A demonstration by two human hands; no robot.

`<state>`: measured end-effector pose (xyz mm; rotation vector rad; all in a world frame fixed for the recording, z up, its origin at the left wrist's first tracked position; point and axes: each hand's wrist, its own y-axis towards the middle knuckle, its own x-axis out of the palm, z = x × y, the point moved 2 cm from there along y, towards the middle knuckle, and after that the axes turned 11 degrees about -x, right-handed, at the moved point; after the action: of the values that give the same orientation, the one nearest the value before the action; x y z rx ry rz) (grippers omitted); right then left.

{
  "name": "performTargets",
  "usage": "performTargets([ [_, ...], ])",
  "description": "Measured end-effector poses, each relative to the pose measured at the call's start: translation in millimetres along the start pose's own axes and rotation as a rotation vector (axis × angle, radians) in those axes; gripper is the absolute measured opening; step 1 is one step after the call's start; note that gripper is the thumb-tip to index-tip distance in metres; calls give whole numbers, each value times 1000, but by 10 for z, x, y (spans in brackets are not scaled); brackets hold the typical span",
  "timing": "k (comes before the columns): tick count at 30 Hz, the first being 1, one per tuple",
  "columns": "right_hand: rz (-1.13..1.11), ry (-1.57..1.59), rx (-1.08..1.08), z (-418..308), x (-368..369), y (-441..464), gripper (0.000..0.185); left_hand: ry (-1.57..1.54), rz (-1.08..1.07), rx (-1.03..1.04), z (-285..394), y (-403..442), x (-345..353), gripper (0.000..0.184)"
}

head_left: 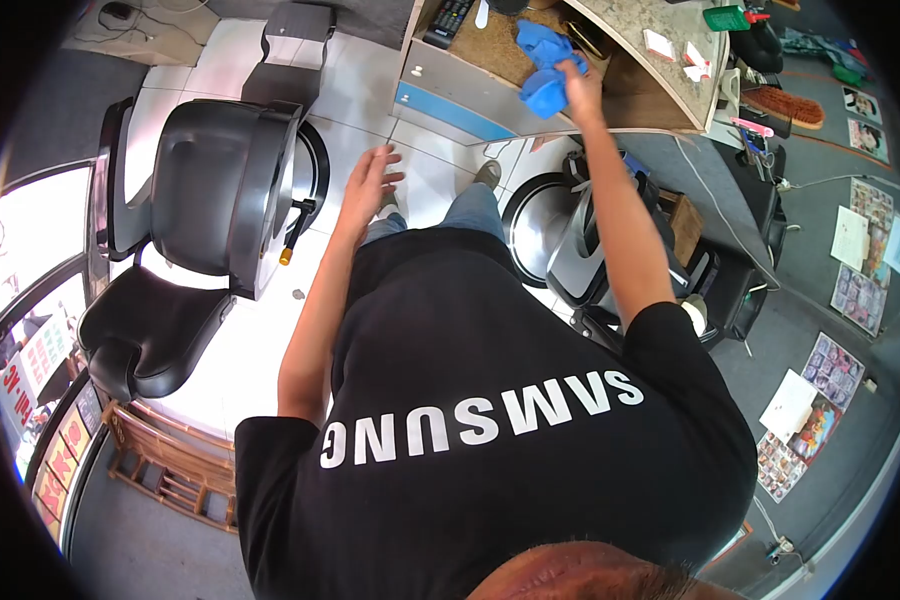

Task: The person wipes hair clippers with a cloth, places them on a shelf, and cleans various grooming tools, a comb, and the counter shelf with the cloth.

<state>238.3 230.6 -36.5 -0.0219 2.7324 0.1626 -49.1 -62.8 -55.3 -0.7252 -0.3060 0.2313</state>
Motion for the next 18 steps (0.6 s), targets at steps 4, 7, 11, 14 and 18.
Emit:
performTargets([
  [4, -99, 419, 455, 344, -223, 535, 32, 4, 158, -43, -286, -161, -428, 53],
  [7, -44, 581, 469, 485, -299, 697, 32, -8, 233, -78, -474, -247, -644, 53],
  [11, 180, 790, 446, 508, -373, 701, 36, -38, 273, -83, -554, -344, -669, 51],
  [14, 292, 907, 321, 489, -381, 705, 42, -41, 254, -79, -589, -340, -599, 48],
  [18, 569, 763, 86, 413, -192, 752, 40, -27, 214, -81, -553, -352, -478, 44],
])
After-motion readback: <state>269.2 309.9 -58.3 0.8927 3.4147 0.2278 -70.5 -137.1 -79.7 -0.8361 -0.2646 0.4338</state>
